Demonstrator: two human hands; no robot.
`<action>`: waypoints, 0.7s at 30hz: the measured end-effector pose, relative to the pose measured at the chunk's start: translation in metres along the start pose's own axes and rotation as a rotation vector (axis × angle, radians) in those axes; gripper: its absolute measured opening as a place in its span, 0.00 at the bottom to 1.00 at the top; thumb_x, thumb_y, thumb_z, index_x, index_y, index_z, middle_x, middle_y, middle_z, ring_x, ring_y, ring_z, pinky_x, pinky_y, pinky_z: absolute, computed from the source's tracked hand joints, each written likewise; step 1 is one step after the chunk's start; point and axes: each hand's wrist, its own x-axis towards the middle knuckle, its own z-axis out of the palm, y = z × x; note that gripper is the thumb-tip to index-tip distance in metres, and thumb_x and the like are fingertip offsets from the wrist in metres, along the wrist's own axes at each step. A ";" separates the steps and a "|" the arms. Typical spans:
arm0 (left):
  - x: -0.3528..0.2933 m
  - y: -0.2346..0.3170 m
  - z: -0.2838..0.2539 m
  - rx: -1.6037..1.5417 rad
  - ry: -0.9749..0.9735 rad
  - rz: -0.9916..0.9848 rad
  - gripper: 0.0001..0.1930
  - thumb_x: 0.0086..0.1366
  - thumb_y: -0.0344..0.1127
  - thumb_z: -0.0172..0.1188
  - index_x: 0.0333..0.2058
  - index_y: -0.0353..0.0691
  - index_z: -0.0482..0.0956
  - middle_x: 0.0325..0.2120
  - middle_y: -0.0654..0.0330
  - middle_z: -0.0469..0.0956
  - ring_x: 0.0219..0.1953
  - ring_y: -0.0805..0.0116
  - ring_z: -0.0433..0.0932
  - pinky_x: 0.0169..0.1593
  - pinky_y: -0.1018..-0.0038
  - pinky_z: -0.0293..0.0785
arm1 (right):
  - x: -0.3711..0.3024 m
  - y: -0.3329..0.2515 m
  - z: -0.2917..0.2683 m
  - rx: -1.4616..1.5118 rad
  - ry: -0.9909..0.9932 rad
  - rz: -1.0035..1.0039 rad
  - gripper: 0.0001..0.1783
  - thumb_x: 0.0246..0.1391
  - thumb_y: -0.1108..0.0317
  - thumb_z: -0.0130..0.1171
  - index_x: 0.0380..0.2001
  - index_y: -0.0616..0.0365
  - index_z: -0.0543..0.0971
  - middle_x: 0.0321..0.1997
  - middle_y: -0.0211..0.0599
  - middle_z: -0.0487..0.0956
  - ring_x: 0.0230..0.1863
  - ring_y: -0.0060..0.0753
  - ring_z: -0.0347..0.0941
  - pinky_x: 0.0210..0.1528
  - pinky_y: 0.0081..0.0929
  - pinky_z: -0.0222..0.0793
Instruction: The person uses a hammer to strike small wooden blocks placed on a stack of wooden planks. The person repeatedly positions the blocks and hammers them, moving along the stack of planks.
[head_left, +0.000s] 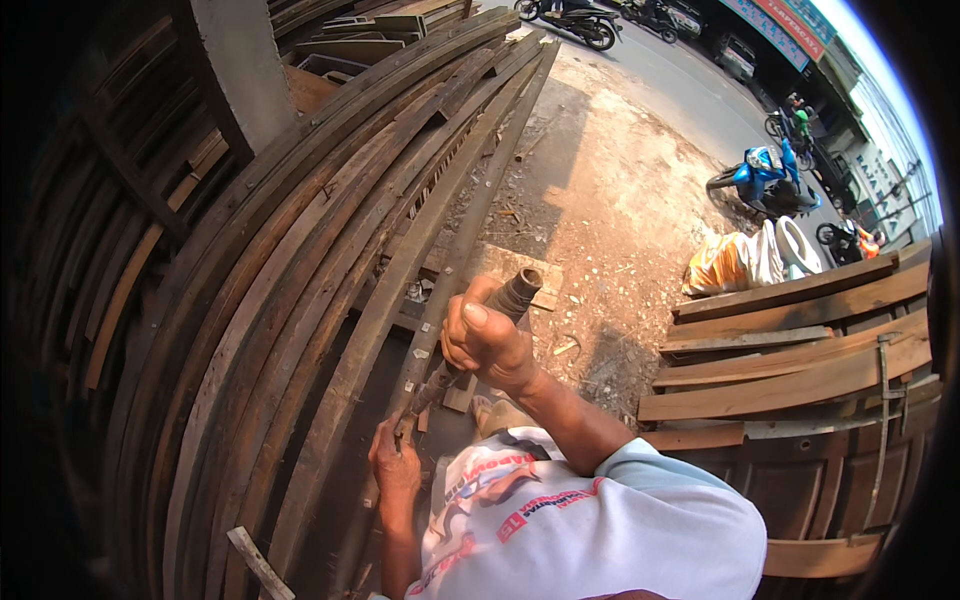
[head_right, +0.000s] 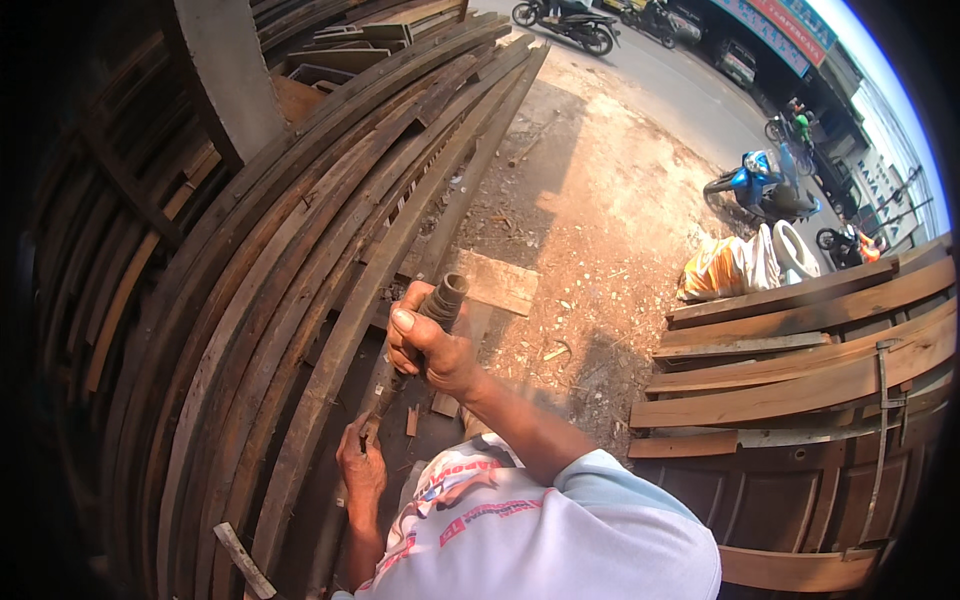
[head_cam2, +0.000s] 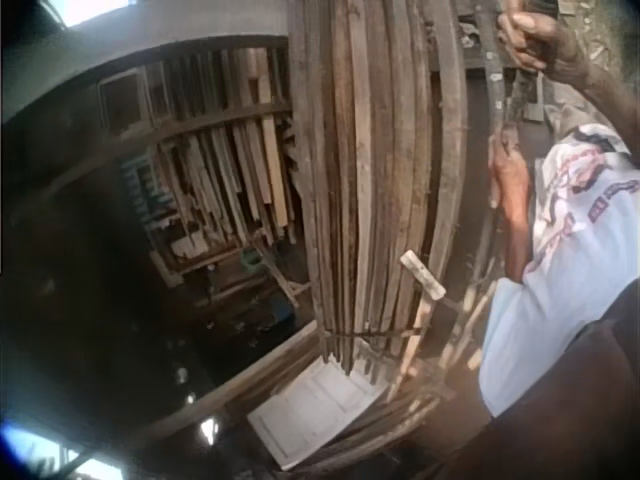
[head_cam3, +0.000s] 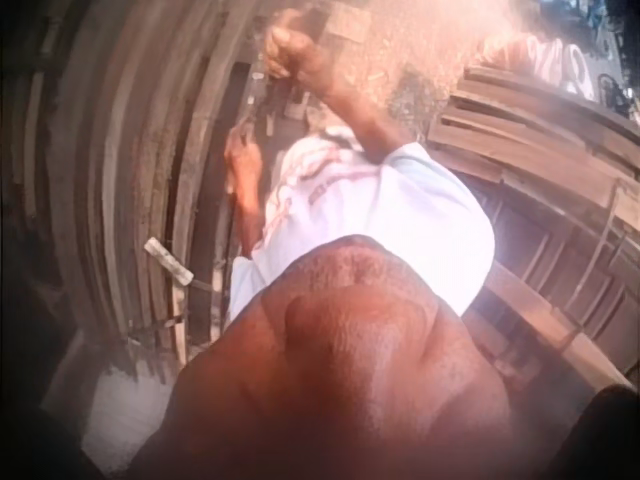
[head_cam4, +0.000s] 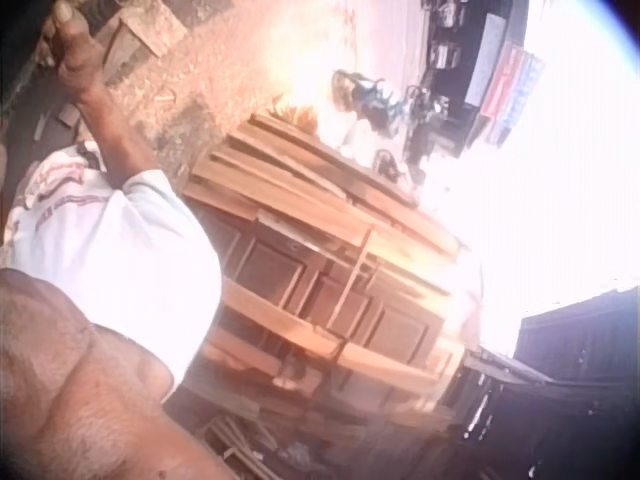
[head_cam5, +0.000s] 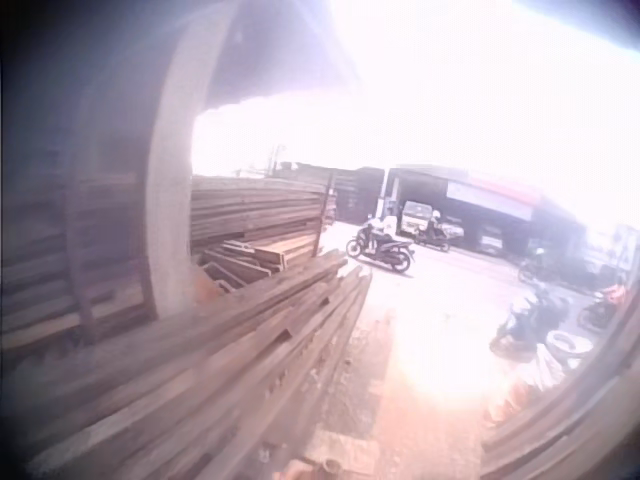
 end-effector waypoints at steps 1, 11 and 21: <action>-0.003 -0.004 0.002 0.002 -0.019 -0.025 0.15 0.67 0.25 0.61 0.52 0.37 0.81 0.42 0.48 0.85 0.45 0.50 0.85 0.49 0.61 0.80 | -0.004 -0.002 -0.004 0.009 -0.005 -0.011 0.14 0.68 0.62 0.56 0.32 0.53 0.65 0.19 0.33 0.66 0.14 0.24 0.58 0.17 0.27 0.60; -0.004 0.038 -0.050 -0.185 -0.198 -0.306 0.15 0.72 0.32 0.60 0.54 0.36 0.83 0.31 0.52 0.86 0.34 0.51 0.86 0.44 0.61 0.81 | -0.035 0.000 -0.017 -0.459 0.053 -0.175 0.17 0.62 0.60 0.65 0.30 0.55 0.68 0.21 0.34 0.71 0.18 0.20 0.62 0.20 0.24 0.62; 0.001 -0.016 -0.028 0.320 -0.281 -0.319 0.40 0.63 0.45 0.72 0.71 0.45 0.65 0.58 0.44 0.78 0.65 0.42 0.73 0.65 0.51 0.70 | -0.017 -0.054 -0.046 -0.163 0.479 -0.290 0.12 0.63 0.68 0.63 0.32 0.55 0.70 0.23 0.30 0.70 0.19 0.19 0.64 0.21 0.23 0.64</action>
